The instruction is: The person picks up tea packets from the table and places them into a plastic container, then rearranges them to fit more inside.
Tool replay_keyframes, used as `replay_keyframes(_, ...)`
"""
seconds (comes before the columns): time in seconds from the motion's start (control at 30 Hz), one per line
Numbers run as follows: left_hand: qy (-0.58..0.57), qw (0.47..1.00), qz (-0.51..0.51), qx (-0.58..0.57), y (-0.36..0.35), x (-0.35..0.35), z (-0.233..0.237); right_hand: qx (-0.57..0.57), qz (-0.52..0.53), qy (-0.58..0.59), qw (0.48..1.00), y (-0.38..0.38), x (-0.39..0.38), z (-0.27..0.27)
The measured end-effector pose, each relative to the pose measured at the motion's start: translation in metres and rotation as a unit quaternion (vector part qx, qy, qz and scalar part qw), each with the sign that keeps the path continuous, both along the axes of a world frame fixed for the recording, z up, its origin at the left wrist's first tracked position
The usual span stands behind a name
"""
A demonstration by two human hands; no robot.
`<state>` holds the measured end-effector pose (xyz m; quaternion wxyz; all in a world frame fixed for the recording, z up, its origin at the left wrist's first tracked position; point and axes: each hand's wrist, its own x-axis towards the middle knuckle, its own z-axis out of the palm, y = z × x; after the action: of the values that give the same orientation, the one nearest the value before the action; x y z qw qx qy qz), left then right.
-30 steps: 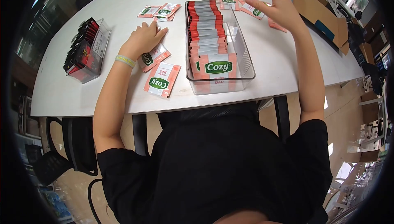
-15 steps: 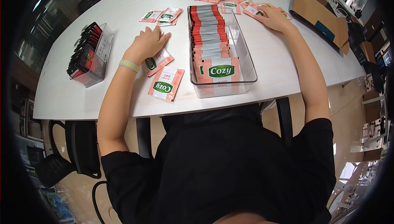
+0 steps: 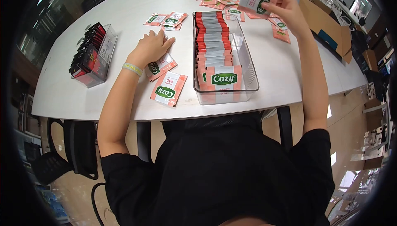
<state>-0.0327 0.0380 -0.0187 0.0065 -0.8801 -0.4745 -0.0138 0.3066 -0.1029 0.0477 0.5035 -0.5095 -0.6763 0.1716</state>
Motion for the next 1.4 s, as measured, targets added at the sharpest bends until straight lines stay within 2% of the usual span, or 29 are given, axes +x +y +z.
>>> replay_keyframes(0.03,0.004,1.000,-0.003,0.003,0.001,0.000,0.000,0.027,0.057,0.029,0.998,-0.011,-0.015,0.009)
replay_keyframes(0.07,0.010,1.000,-0.006,0.005,0.002,0.000,-0.001,0.023,0.063,0.024,0.997,-0.020,-0.027,0.014)
replay_keyframes(0.13,0.003,1.000,-0.009,0.007,0.004,-0.001,-0.003,0.021,0.162,0.002,0.987,-0.033,-0.047,0.018)
replay_keyframes(0.23,-0.001,1.000,-0.017,0.008,0.003,-0.001,-0.003,0.022,0.198,-0.095,0.975,-0.039,-0.070,0.015)
replay_keyframes(0.33,0.000,1.000,-0.020,0.002,0.003,-0.002,0.000,-0.019,0.197,-0.131,0.971,-0.045,-0.082,0.016)
replay_keyframes(0.5,-0.012,1.000,-0.017,0.010,0.003,-0.002,-0.003,-0.015,0.183,-0.136,0.974,-0.045,-0.088,0.013)
replay_keyframes(0.57,-0.003,1.000,-0.014,-0.002,0.002,-0.001,0.001,-0.130,0.142,-0.091,0.977,-0.047,-0.093,0.015)
replay_keyframes(0.6,-0.003,1.000,-0.014,-0.002,0.003,-0.001,0.000,-0.130,0.142,-0.091,0.977,-0.046,-0.093,0.013)
replay_keyframes(0.67,-0.005,1.000,-0.018,0.003,0.003,-0.001,-0.001,-0.006,0.162,-0.156,0.974,-0.041,-0.093,0.008)
replay_keyframes(0.77,-0.001,1.000,-0.017,-0.003,0.003,-0.001,0.000,0.040,0.170,-0.153,0.973,-0.036,-0.094,0.002)
replay_keyframes(0.9,-0.003,1.000,-0.015,-0.004,0.002,-0.001,0.000,-0.033,0.186,-0.159,0.969,-0.040,-0.101,0.003)
replay_keyframes(1.1,-0.007,1.000,-0.011,0.004,0.002,-0.001,-0.003,-0.002,0.234,-0.222,0.947,-0.038,-0.102,-0.001)
replay_keyframes(1.3,-0.006,1.000,-0.011,0.000,0.004,-0.001,-0.003,-0.006,0.191,-0.261,0.946,-0.044,-0.096,0.008)
replay_keyframes(1.4,-0.003,1.000,-0.006,-0.003,0.004,-0.001,-0.003,-0.015,0.217,-0.261,0.940,-0.044,-0.092,0.007)
